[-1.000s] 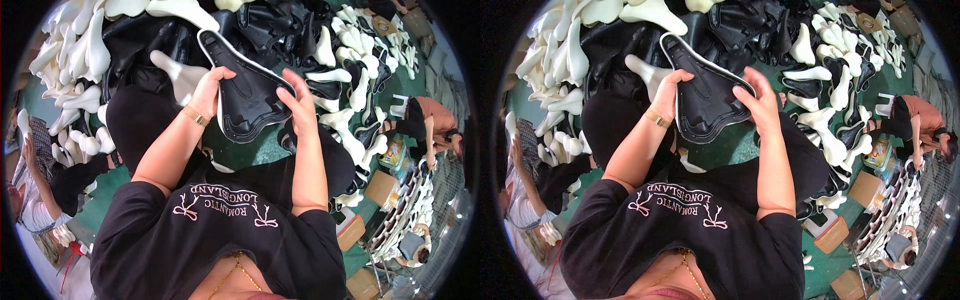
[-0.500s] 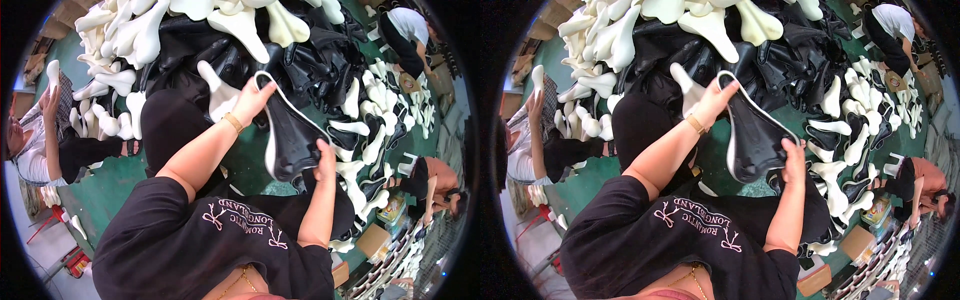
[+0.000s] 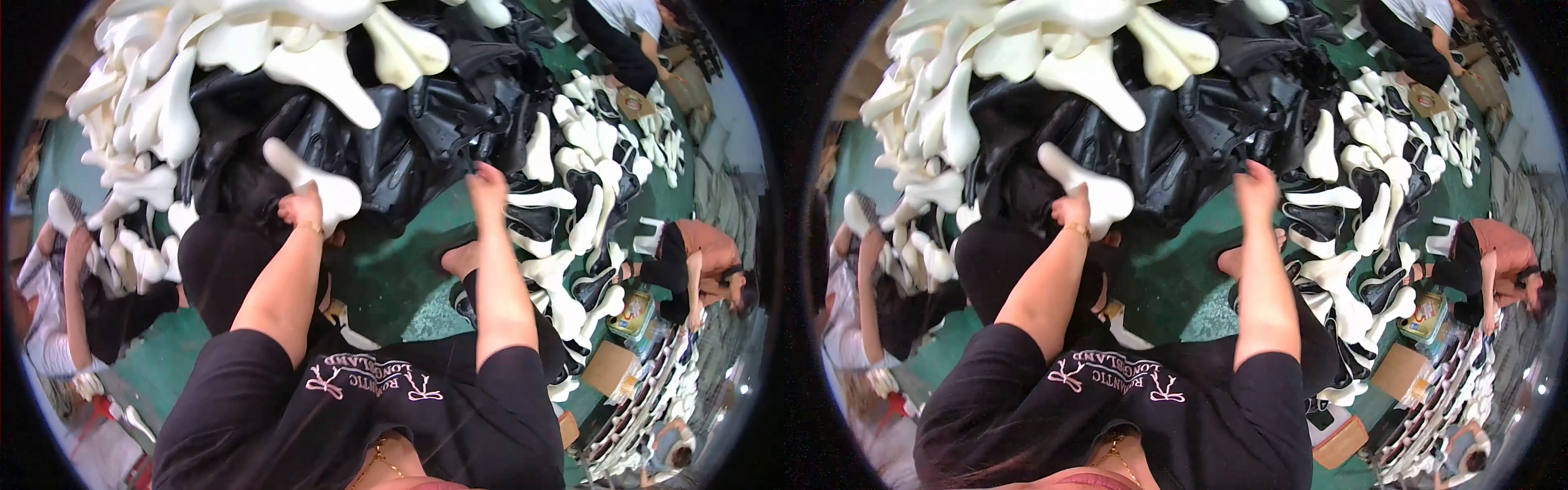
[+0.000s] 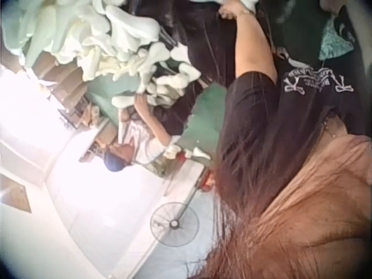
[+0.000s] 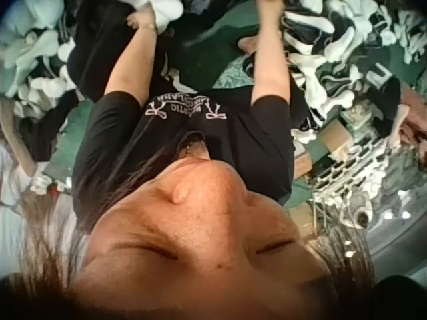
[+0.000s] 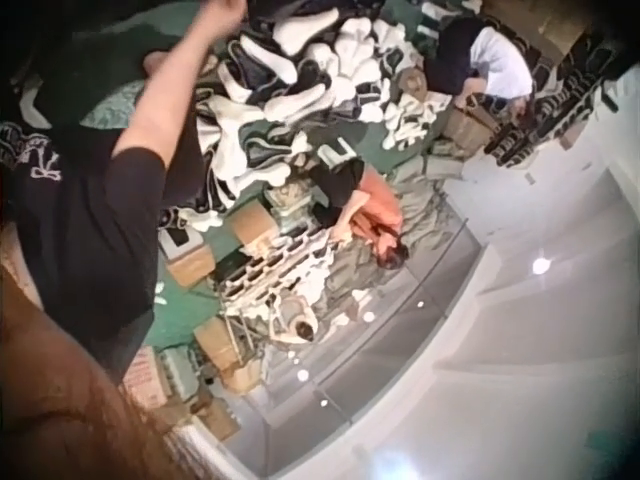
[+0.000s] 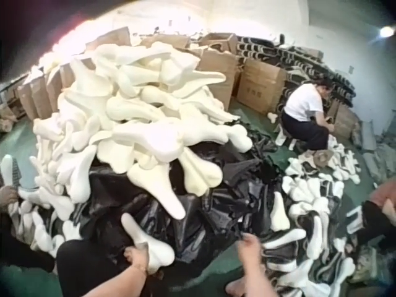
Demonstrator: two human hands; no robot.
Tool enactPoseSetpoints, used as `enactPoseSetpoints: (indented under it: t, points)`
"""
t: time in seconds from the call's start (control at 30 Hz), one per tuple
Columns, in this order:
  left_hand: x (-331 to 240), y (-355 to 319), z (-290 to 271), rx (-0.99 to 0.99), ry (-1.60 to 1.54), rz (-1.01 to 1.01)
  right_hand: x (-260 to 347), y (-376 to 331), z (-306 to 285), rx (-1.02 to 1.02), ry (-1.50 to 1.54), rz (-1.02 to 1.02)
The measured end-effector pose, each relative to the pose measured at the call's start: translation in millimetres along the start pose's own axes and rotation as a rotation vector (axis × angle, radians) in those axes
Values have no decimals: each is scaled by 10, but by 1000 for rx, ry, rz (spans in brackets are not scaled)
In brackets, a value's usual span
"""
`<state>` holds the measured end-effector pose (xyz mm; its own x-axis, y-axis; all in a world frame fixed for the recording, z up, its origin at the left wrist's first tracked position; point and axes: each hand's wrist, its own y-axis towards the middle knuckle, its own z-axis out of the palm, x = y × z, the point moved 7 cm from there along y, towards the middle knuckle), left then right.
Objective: Inspecting and sorting bicycle saddles from a large pile on the floor.
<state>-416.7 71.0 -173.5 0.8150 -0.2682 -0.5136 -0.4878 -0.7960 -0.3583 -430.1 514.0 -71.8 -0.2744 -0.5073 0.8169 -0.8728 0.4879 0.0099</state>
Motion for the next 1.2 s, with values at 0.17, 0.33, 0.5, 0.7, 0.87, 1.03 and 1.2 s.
enactPoseSetpoints:
  t: [0.17, 0.33, 0.5, 0.7, 0.87, 1.03, 1.2]
  points:
    - [176, 49, 64, 1, -278, 61, 455, 13, 1019, 40, -674, -503]
    - [70, -92, -66, -55, -240, -29, 394, 120, 915, 353, -657, -262]
    - [-296, -664, 88, 636, -750, 107, 167, -55, 190, 387, -372, 125]
    - [-755, -1031, -187, 976, -1259, -59, 367, -486, -781, 241, 65, 313]
    - [-1512, -1778, -1045, 1520, -1568, -92, 413, -920, -1355, 270, 969, 359]
    - [-1530, -1923, -1474, 1232, -1203, 280, 661, -1327, -1248, 209, 1071, 286]
    - [-1251, -1667, -1378, 1099, -1022, 489, 1441, -1755, -977, 81, 612, -123]
